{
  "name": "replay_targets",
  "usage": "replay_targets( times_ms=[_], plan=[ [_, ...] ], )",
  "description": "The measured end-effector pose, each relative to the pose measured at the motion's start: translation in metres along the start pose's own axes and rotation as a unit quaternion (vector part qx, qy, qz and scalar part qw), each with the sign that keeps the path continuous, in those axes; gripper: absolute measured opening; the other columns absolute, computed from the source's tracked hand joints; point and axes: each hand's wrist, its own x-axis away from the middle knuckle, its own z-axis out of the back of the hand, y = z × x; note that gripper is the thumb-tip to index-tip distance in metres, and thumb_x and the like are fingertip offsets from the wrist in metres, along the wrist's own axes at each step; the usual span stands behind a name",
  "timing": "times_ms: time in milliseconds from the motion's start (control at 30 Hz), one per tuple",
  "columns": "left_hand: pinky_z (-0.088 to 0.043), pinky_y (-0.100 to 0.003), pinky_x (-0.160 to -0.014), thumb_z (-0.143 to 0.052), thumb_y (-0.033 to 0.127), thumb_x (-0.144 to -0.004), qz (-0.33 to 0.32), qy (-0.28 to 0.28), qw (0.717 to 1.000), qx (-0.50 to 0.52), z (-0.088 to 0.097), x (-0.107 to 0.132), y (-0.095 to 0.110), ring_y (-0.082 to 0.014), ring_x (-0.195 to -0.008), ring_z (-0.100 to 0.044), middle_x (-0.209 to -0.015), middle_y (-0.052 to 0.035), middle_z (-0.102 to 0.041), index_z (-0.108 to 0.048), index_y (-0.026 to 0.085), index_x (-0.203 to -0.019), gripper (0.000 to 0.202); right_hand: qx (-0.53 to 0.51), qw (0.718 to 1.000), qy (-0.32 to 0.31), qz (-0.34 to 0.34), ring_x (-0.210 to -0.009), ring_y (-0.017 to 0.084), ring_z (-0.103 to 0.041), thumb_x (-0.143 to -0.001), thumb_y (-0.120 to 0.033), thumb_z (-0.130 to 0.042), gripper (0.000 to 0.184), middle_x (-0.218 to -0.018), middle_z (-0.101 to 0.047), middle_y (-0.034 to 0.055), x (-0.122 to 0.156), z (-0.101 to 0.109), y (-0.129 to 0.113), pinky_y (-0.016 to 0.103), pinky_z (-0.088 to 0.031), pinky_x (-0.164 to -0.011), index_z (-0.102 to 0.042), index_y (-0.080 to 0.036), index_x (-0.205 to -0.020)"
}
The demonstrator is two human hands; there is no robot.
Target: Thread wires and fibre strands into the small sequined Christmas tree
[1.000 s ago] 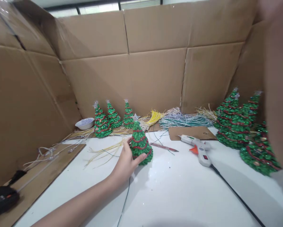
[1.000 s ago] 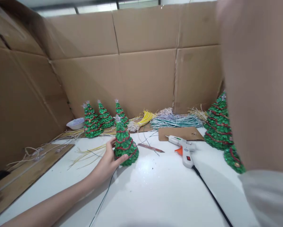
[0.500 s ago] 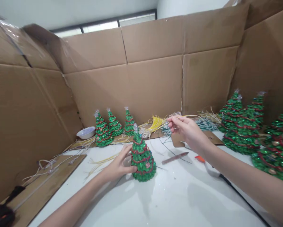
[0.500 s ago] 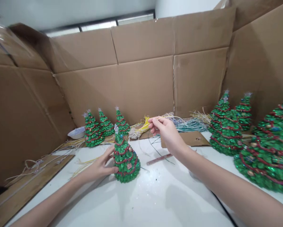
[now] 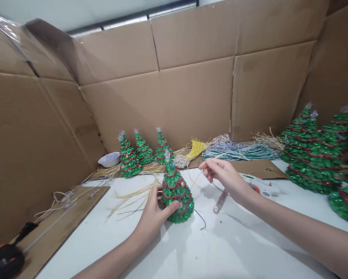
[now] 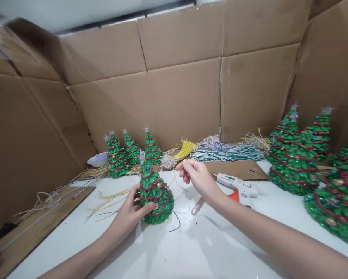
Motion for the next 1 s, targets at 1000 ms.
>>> replay_targets(
  times_ms=[1000],
  plan=[
    [-0.042, -0.039, -0.093, -0.06, 0.038, -0.074, -0.133, -0.146, 0.979, 0.053, 0.017, -0.015, -0.028, -0.025, -0.109, -0.053, -0.12, -0.0115, -0.052, -0.026, 0.02, -0.125, 0.064, -0.011, 0.998, -0.007, -0.058, -0.05, 0.009, -0.05, -0.078, -0.036, -0.046, 0.026, -0.067, -0.058, 0.0047, 0.007, -0.003, -0.013, 0.023, -0.038, -0.047, -0.059, -0.014, -0.072]
  ],
)
